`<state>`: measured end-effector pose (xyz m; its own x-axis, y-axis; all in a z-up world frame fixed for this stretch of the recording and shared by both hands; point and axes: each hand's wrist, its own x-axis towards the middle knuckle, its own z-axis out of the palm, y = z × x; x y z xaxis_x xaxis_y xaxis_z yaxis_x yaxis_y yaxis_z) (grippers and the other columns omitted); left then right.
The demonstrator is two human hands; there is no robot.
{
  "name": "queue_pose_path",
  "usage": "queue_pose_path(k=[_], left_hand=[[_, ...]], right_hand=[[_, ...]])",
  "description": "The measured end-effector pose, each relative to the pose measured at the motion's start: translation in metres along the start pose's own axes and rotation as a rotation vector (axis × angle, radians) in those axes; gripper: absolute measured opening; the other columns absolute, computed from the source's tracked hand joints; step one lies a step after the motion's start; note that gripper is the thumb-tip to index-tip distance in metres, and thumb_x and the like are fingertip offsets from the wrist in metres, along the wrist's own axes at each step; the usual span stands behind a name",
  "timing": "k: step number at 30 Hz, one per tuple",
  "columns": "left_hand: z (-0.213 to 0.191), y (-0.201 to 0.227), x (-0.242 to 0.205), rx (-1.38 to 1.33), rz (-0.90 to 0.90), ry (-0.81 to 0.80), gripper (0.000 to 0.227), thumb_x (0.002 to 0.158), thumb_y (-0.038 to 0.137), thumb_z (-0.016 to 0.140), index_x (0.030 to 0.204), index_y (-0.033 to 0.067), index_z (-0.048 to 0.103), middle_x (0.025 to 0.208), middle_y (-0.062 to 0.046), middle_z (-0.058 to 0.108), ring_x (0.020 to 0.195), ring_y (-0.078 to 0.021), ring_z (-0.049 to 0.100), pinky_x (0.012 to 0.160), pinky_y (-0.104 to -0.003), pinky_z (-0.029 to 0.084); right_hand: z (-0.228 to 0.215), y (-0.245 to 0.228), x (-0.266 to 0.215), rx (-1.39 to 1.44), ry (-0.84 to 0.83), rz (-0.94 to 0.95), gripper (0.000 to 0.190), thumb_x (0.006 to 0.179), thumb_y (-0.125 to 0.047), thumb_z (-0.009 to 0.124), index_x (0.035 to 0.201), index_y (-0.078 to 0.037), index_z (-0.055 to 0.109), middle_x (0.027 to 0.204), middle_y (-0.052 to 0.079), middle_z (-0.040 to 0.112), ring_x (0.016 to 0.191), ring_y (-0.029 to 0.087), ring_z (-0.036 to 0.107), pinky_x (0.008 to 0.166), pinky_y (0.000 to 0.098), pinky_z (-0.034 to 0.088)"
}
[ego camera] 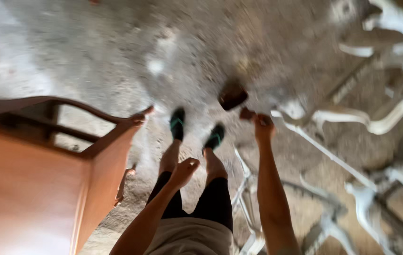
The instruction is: The person paints a white wooden chair frame with brown paint using a brush. They repeatedly dip the brush into a paint container and apply paint to various parts of the chair, including legs and rails, while moving around the workshop.
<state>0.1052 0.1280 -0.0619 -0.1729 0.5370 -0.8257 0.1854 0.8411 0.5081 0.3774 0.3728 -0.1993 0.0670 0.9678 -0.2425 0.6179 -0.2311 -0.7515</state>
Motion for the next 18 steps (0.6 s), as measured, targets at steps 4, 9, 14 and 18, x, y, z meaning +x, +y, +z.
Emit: queue_pose_path(k=[4,9,14,18], left_hand=[[0.043,-0.036,0.032,-0.094,-0.096,-0.036,0.035,0.099,0.035,0.062,0.123,0.0109,0.067,0.063,-0.007,0.058,0.057,-0.017,0.053,0.055,-0.037,0.042],[0.064,-0.076,0.097,-0.161,-0.172,-0.081,0.038,0.099,0.031,0.063,0.131,0.0094,0.063,0.052,-0.005,0.051,0.047,-0.0113,0.045,0.048,-0.034,0.035],[0.066,-0.093,0.152,-0.2,-0.183,-0.123,0.042,0.101,0.03,0.061,0.136,0.0079,0.06,0.052,-0.002,0.049,0.047,-0.0089,0.041,0.047,-0.031,0.033],[0.06,-0.098,0.179,-0.216,-0.177,-0.118,0.043,0.102,0.03,0.06,0.139,0.0083,0.057,0.052,-0.002,0.048,0.047,-0.0093,0.041,0.047,-0.031,0.032]], right_hand=[[0.055,0.076,0.033,0.105,-0.05,0.147,0.015,0.092,-0.023,0.076,0.098,-0.009,0.073,0.082,0.006,0.073,0.073,0.018,0.066,0.069,0.0331,0.055],[0.145,0.157,0.068,-0.117,0.024,0.017,0.013,0.087,-0.016,0.079,0.097,-0.009,0.076,0.081,0.006,0.074,0.074,0.016,0.071,0.071,0.0337,0.057],[0.207,0.228,0.1,-0.158,0.051,0.012,0.012,0.085,-0.015,0.079,0.095,-0.009,0.076,0.078,0.006,0.073,0.072,0.017,0.07,0.069,0.0338,0.057],[0.234,0.262,0.119,-0.083,0.006,-0.033,0.012,0.088,-0.011,0.077,0.099,-0.007,0.074,0.079,0.008,0.074,0.072,0.018,0.07,0.068,0.0324,0.058]])
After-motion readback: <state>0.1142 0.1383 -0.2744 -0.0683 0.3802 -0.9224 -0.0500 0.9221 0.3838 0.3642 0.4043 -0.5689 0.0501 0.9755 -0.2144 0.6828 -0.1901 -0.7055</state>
